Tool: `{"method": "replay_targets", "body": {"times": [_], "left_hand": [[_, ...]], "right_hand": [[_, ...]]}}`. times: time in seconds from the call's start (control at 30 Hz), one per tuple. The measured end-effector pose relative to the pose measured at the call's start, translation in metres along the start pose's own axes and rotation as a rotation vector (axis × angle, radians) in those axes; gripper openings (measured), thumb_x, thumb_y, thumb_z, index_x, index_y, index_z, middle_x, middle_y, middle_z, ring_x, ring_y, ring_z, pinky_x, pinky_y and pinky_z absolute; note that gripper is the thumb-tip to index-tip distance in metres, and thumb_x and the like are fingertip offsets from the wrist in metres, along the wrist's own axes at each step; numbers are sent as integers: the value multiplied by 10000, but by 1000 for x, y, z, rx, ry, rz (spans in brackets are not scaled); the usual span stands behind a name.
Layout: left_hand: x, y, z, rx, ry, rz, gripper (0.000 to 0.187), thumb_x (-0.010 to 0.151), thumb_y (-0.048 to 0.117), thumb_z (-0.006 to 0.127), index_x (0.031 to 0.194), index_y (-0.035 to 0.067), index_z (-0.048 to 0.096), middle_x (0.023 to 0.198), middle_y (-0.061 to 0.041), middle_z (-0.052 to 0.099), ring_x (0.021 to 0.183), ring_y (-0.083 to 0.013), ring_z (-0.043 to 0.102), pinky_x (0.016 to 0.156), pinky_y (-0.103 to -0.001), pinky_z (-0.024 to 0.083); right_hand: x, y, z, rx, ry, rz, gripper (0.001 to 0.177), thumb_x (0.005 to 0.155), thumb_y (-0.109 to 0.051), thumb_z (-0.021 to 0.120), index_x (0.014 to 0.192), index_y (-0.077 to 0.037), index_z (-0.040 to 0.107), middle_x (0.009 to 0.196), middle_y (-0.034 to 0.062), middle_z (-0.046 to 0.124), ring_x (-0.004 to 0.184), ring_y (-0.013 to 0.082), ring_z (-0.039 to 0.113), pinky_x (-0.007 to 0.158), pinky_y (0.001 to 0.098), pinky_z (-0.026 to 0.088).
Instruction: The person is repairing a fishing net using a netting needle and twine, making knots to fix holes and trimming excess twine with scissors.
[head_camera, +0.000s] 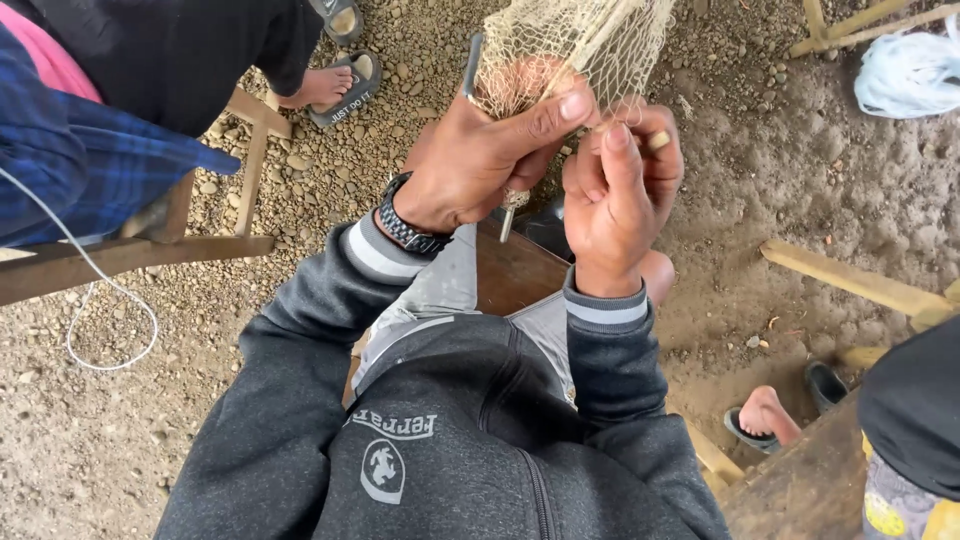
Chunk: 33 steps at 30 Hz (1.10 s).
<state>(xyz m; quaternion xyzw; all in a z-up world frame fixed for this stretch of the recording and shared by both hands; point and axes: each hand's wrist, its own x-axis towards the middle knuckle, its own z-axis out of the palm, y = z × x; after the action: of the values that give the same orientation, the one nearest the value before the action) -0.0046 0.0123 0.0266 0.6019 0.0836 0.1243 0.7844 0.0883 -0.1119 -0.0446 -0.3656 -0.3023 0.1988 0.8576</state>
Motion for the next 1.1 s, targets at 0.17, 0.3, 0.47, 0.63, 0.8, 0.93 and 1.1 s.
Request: {"method": "replay_targets", "body": {"times": [0.17, 0.3, 0.47, 0.63, 0.8, 0.93, 1.1], "left_hand": [[6, -25, 0, -217, 53, -95, 458, 938, 356, 666, 568, 133, 513, 502, -20, 434, 439, -93, 391, 449, -198, 303], [3, -22, 0, -164, -28, 100, 319, 1030, 403, 565, 1034, 94, 643, 556, 50, 329, 471, -56, 291, 465, -204, 250], [2, -44, -7, -239, -123, 220, 320, 1086, 466, 573, 1153, 153, 599, 1272, 35, 624, 523, -19, 281, 422, -190, 259], [-6, -52, -11, -475, -100, -27, 246, 1073, 383, 584, 1134, 148, 623, 641, 42, 353, 529, -79, 280, 477, -221, 280], [-6, -50, -8, -456, 6, -40, 234, 1035, 350, 650, 1090, 125, 678, 896, 24, 525, 540, -57, 306, 468, -188, 283], [-5, -41, -7, -356, 45, -95, 291, 1002, 409, 655, 1094, 142, 724, 695, 82, 438, 533, -45, 261, 464, -185, 287], [1, -21, 8, -311, 371, -169, 343, 858, 328, 785, 983, 10, 804, 439, -5, 401, 412, -60, 333, 449, -189, 311]], "right_hand": [[-4, -5, 5, -41, 21, 11, 74, 1051, -138, 601, 1012, -106, 547, 742, -17, 396, 516, 51, 250, 448, 191, 220], [-5, -5, 12, -124, 62, -76, 109, 1031, -143, 605, 980, -83, 529, 767, 17, 409, 507, 53, 263, 427, 205, 225], [-5, -18, 19, -184, 29, -85, 87, 1028, -118, 623, 987, -44, 606, 839, 6, 458, 575, 42, 258, 451, 183, 240], [-6, -17, 16, -247, -10, -103, 133, 1041, -177, 630, 970, -64, 627, 853, 1, 424, 547, 49, 282, 426, 192, 285], [-7, -15, 13, -243, -3, -108, 140, 1026, -173, 638, 942, -64, 611, 832, 4, 434, 553, 53, 289, 428, 191, 288], [-4, -14, 13, -216, -27, -139, 85, 1019, -148, 648, 967, -81, 635, 899, 25, 520, 558, 59, 328, 426, 196, 312], [1, -22, 10, -236, -28, -119, 59, 1003, -119, 640, 958, -84, 624, 907, 40, 516, 578, 59, 322, 436, 188, 305]]}}
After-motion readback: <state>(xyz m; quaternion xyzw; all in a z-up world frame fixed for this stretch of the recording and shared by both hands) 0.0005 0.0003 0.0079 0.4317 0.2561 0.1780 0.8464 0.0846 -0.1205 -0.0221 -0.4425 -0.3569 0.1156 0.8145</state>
